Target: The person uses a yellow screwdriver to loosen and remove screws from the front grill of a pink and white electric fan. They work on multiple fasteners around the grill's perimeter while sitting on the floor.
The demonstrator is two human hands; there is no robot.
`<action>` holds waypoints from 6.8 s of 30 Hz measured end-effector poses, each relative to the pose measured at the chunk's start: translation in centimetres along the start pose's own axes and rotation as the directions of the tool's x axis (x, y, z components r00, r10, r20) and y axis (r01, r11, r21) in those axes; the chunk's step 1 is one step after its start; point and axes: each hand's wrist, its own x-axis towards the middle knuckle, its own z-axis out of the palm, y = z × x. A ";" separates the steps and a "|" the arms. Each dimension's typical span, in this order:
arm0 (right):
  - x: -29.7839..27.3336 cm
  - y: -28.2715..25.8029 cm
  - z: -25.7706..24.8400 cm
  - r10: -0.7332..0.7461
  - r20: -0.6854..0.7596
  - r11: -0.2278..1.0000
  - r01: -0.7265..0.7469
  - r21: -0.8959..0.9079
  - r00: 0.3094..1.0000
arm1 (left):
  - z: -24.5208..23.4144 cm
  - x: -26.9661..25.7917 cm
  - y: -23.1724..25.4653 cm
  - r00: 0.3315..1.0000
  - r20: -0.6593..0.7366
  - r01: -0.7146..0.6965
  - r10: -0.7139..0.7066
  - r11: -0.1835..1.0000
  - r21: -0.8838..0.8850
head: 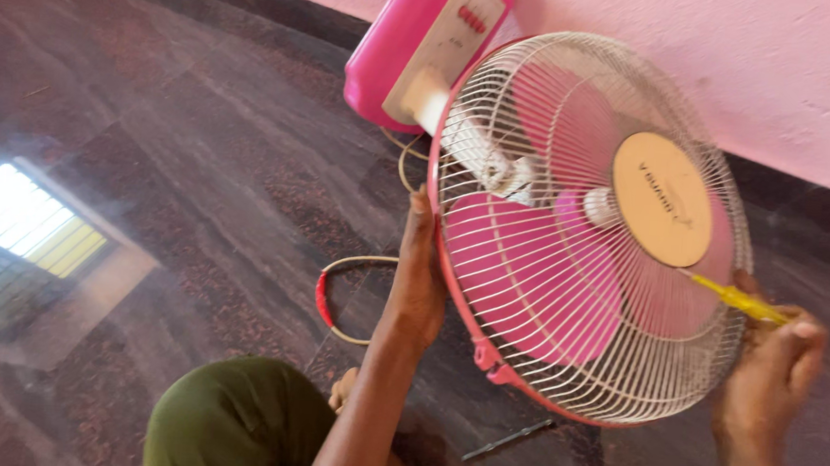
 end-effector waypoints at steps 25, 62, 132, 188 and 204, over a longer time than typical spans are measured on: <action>-3.1 0.2 2.2 0.241 -0.080 0.918 -0.201 0.342 0.967 | 9.2 0.2 0.1 0.998 0.017 -0.063 0.060 0.954 0.293; -5.8 0.2 3.4 0.208 -0.200 0.976 -0.191 0.103 0.958 | 4.5 -1.6 0.3 0.982 0.103 -0.184 0.156 0.906 0.381; 4.4 -14.1 8.1 -0.140 0.987 0.849 0.523 0.076 0.084 | 2.9 -1.4 -7.7 0.875 0.219 -0.459 0.432 0.594 0.661; 2.1 -24.0 13.6 -0.093 0.980 0.718 0.694 -0.057 0.177 | 3.4 -2.0 -6.7 0.876 0.234 -0.468 0.421 0.630 0.620; 2.7 -24.8 13.4 0.011 0.995 0.685 0.724 -0.077 0.095 | 3.6 -1.8 -6.7 0.870 0.240 -0.467 0.430 0.567 0.679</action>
